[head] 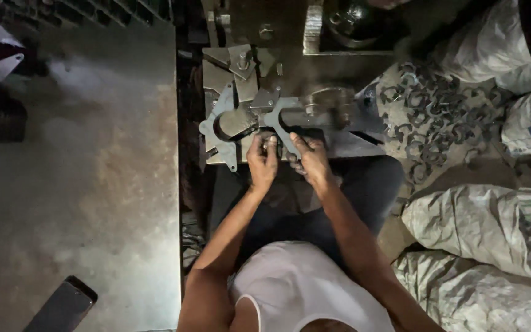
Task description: Manually feeding metal blanks into a stamping or press machine to fabricate parts.
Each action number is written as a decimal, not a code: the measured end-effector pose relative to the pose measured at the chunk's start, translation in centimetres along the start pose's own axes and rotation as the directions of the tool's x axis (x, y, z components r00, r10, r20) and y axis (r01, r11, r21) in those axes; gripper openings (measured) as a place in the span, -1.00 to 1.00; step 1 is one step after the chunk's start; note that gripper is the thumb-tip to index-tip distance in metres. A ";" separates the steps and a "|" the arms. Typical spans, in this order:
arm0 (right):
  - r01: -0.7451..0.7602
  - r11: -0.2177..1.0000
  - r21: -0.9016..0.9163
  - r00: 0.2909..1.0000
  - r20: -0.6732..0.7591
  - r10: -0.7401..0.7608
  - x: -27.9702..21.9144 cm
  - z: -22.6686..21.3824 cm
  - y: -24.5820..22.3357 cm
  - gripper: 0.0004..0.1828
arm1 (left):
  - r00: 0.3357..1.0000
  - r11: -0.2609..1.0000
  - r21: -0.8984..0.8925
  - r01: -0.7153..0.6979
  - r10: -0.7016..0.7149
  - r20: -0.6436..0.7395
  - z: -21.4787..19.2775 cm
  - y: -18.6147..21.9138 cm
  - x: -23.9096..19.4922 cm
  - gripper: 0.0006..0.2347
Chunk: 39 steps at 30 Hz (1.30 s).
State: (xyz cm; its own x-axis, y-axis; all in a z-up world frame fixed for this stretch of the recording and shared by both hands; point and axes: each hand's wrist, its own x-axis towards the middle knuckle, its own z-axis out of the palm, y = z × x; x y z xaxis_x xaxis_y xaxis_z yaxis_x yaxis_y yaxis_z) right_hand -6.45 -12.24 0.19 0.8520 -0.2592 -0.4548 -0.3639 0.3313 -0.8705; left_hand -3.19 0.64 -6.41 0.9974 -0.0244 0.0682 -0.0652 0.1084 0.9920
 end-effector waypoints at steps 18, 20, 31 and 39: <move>0.184 0.983 -0.003 0.981 -0.064 -0.184 1.7 -8.6 4.5 -0.63 | 0.717 0.522 0.514 -0.680 0.331 0.613 0.0 4.9 4.5 -0.61; 0.261 0.786 0.561 0.906 0.138 -0.400 7.4 -12.7 12.4 -0.81 | 0.714 0.575 0.425 -0.699 0.590 0.377 -0.1 4.0 4.6 -0.79; 0.648 0.756 -0.089 0.750 0.246 -0.614 -1.1 -6.8 4.1 -0.82 | 0.909 0.999 -0.034 0.001 0.013 0.416 1.6 -4.0 2.9 -0.83; 0.653 0.272 -0.707 0.623 0.298 -0.723 3.4 -7.0 4.6 -0.63 | 0.868 0.959 0.282 0.020 -0.157 0.472 2.1 1.2 1.7 -0.81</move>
State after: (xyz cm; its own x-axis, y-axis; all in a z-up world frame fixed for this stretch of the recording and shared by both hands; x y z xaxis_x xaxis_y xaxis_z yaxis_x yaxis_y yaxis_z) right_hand -7.82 -18.00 -6.67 0.9064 -0.1305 0.4018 0.1917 -0.7204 -0.6665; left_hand -1.67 -1.35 -4.93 0.8606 -0.5071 -0.0462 -0.0512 -0.1763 0.9830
